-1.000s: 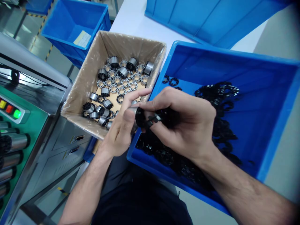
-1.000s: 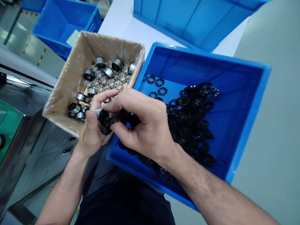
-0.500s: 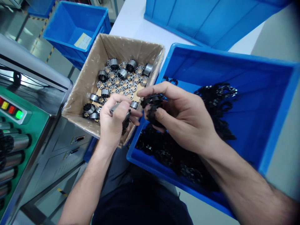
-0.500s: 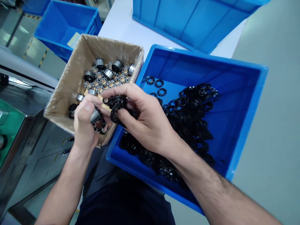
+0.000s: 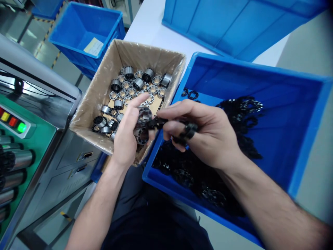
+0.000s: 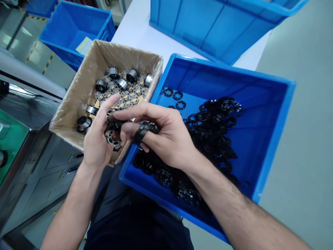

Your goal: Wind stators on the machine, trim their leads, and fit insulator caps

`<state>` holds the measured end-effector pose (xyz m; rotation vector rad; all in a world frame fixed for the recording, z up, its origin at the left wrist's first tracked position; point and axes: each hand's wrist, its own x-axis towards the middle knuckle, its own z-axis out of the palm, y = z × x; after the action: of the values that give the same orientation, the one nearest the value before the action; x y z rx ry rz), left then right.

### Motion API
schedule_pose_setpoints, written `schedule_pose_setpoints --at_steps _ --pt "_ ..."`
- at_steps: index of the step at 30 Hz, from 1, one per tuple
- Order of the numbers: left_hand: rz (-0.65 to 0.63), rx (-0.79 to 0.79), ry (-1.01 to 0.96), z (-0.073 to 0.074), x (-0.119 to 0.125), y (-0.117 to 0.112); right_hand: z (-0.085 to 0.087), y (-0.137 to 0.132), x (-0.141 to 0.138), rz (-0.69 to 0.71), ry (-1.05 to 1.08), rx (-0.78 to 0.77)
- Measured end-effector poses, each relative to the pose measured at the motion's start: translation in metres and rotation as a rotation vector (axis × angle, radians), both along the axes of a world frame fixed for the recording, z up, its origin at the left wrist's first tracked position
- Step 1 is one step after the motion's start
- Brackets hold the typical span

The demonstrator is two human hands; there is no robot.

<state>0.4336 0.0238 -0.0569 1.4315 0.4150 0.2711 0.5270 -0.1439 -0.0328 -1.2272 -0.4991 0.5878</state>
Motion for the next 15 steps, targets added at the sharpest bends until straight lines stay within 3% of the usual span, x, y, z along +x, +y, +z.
schedule_pose_setpoints --at_steps 7,15 --pt "-0.099 -0.182 -0.044 -0.0017 -0.0077 -0.0070 -0.0042 0.0006 0.0032 -0.052 -0.102 -0.017" --pt "-0.122 -0.152 -0.046 0.0067 -0.0079 -0.0103 0.0005 -0.0079 0.0074 -0.014 -0.137 -0.065"
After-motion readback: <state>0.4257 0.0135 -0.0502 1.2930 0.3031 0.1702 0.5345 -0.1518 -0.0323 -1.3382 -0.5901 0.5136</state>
